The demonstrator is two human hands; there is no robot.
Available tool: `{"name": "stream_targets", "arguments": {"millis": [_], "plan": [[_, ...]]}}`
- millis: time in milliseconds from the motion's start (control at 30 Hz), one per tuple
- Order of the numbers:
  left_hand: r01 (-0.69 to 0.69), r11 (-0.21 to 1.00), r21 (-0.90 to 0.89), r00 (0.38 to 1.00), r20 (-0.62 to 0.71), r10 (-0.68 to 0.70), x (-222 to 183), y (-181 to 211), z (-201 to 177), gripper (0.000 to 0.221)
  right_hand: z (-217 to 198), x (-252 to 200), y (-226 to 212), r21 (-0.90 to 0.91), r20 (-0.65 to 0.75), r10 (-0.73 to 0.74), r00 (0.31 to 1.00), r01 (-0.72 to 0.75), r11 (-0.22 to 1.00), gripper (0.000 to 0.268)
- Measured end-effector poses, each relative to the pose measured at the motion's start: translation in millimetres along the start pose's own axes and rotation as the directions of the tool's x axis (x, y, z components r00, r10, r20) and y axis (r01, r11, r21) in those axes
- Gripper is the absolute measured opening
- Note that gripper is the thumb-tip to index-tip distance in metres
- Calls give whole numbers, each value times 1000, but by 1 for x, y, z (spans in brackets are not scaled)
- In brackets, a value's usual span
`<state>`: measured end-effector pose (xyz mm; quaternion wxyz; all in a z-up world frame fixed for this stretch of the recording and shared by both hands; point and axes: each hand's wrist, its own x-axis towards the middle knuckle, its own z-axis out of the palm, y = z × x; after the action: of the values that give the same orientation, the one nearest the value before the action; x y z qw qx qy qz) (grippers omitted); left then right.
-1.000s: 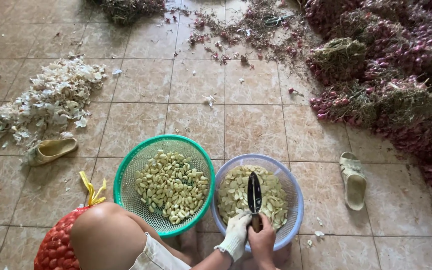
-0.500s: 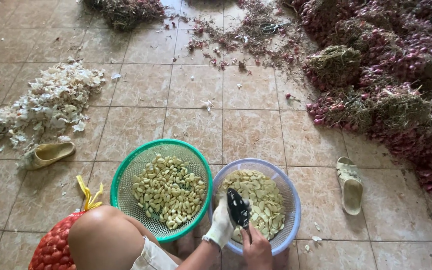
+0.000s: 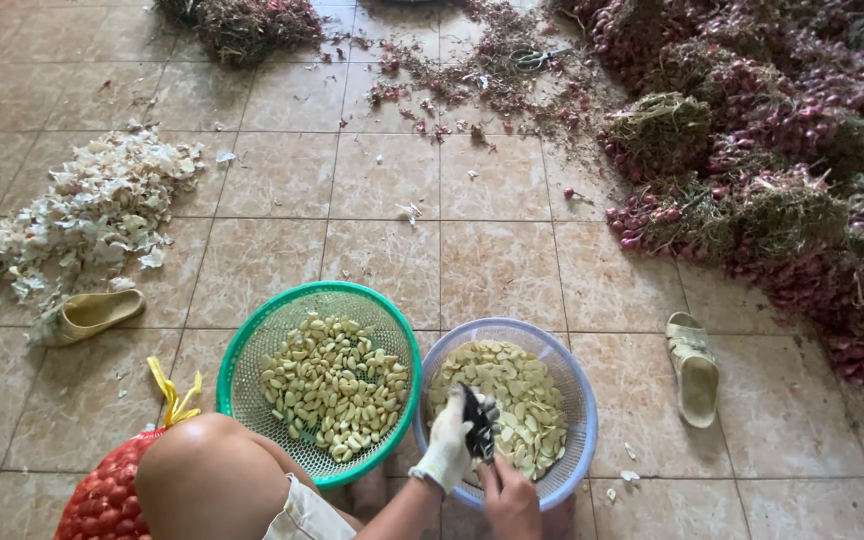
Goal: Cleaning and sorting garlic cloves using a small tool and transferring them between baskets
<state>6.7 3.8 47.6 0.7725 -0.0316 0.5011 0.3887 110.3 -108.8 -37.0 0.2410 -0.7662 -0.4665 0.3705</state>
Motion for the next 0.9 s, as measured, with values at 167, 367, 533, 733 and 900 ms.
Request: {"name": "stream_targets", "arguments": {"millis": [167, 367, 533, 733, 900], "plan": [[-94, 994, -51, 995, -25, 93, 43, -33, -22, 56, -2, 20, 14, -102, -70, -47, 996, 40, 994, 22], [-23, 1000, -9, 996, -89, 23, 69, -52, -25, 45, 8, 33, 40, -111, -188, -59, 980, 39, 993, 34], [42, 998, -41, 994, -101, -46, 4, 1, 9, 54, 14, 21, 37, -113, -124, -52, 991, 38, 993, 38], [217, 973, 80, 976, -27, -215, 88, -60, -37, 56, -13, 32, 19, -57, -60, 66, 996, -70, 996, 31], [3, 988, -154, 1000, 29, 1, 78, -36, -24, 62, 9, 14, 25, -71, -142, -31, 989, 21, 997, 44]]}}
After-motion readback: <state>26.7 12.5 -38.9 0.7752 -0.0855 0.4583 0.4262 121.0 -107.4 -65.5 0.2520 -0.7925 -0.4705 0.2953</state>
